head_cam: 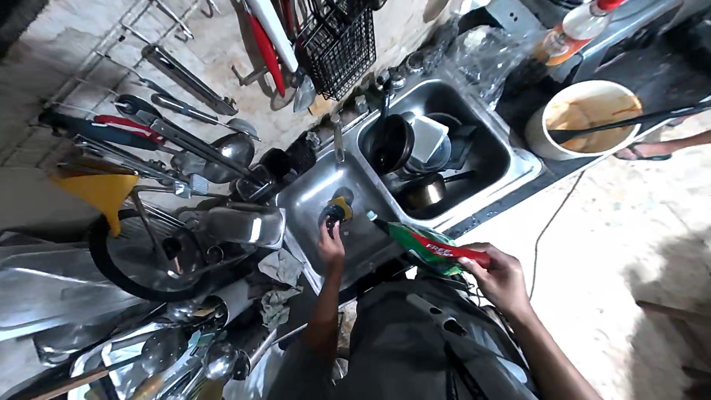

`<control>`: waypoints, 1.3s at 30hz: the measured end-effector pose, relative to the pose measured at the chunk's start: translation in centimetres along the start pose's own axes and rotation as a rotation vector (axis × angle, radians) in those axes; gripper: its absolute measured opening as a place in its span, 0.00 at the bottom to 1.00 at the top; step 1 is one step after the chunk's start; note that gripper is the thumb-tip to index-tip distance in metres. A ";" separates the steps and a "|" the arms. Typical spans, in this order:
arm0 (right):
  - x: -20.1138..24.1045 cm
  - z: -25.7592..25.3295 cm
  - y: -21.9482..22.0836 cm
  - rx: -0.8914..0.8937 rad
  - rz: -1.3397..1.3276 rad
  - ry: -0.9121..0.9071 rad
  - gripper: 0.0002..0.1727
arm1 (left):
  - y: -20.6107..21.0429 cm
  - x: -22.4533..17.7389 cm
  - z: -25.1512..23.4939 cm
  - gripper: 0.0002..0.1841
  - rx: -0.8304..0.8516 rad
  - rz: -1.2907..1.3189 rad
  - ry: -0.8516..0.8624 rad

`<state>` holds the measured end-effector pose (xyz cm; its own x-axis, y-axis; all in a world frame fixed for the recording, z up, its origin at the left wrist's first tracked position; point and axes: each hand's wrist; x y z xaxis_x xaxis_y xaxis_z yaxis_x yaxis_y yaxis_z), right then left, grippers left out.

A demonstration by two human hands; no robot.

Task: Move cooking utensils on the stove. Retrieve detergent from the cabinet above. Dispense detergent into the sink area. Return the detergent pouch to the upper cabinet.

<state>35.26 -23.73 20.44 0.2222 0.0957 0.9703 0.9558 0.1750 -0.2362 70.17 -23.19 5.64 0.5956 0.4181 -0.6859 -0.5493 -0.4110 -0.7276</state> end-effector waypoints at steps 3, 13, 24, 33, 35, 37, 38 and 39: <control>-0.1 0.2 0.1 0.025 0.011 -0.031 0.10 | 1.0 1.6 0.5 0.23 0.043 0.138 -0.077; -0.7 0.5 0.7 0.107 0.065 -0.033 0.12 | 3.1 5.8 -2.1 0.22 0.350 0.596 -0.619; -1.7 1.6 1.9 0.028 0.106 -0.015 0.15 | 5.2 10.2 -1.0 0.30 0.628 -0.138 -0.165; -1.6 -0.2 3.3 -0.030 0.195 -0.059 0.14 | 4.2 9.8 2.4 0.29 0.604 -0.579 -0.195; -1.2 -1.0 3.3 -0.060 0.247 -0.049 0.14 | 3.5 9.8 2.8 0.25 0.677 -0.591 -0.195; -0.9 -1.8 3.2 -0.072 0.302 -0.024 0.14 | 2.5 9.1 2.7 0.24 0.739 -0.604 -0.194; -0.7 -2.3 3.1 -0.074 0.328 0.001 0.15 | 2.0 8.9 2.7 0.24 0.742 -0.572 -0.200; -0.5 -2.7 3.1 -0.072 0.346 0.027 0.16 | 1.5 8.7 2.5 0.25 0.725 -0.513 -0.219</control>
<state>38.66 -25.92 19.41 0.5396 0.1116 0.8345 0.8337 0.0671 -0.5481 73.07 -18.17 -1.49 0.7842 0.5840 -0.2098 -0.5257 0.4456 -0.7246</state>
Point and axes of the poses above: each hand's wrist, its own z-axis away from the middle knuckle, its own y-axis out of the palm, x = y × z, and after that the axes turned 2 degrees about y, right-handed
